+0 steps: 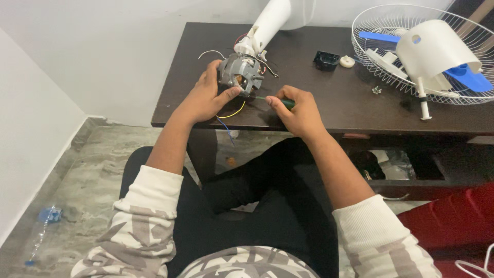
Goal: The person uses a screwdriver to adjust and tighten components on the exposed motor of a disassembled electric fan. They hold the motor housing with one hand while turning the screwdriver with the other, working on the internal wiring and mechanical parts.
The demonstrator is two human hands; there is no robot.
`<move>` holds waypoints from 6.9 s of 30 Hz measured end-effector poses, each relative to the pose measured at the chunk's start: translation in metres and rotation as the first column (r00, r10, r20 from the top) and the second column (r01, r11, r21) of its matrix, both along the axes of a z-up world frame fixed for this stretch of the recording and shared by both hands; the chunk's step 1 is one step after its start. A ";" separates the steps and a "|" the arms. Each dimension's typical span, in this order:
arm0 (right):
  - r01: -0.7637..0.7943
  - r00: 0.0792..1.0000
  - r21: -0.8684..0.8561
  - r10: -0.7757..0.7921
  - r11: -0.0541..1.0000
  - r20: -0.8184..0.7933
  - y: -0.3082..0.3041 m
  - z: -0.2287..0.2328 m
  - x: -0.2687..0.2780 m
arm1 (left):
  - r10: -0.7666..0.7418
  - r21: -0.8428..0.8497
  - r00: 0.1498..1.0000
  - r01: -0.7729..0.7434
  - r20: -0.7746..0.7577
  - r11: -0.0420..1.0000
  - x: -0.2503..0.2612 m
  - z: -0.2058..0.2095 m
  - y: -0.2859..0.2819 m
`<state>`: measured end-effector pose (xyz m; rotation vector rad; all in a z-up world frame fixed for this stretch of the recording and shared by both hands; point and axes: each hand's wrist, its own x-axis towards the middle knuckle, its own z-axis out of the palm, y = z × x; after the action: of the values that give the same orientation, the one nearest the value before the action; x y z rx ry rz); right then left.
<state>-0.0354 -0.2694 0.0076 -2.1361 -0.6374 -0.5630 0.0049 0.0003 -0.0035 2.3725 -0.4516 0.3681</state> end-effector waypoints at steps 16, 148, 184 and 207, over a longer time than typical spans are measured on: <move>0.050 0.968 -0.057 -0.034 0.997 0.248 0.006 0.004 -0.016 | 0.014 -0.018 1.000 -0.015 -0.014 1.000 -0.008 0.007 -0.002; 0.224 0.958 -0.292 -0.265 0.930 -0.107 0.024 0.013 -0.012 | 0.220 -0.262 0.943 -0.285 -0.249 0.922 0.071 0.042 -0.045; 0.060 0.987 -0.084 -0.072 0.995 -0.146 0.014 0.014 -0.012 | 0.250 -0.228 0.938 -0.305 -0.242 0.924 0.059 0.054 -0.047; 0.148 0.907 0.099 -0.095 0.984 -0.411 0.011 0.007 -0.003 | 0.263 -0.189 0.926 -0.319 -0.272 0.929 0.053 0.059 -0.052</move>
<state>-0.0382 -0.2581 0.0145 -2.0927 -0.2301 -0.2038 0.0575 -0.0514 0.0553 2.2183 0.0627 0.2434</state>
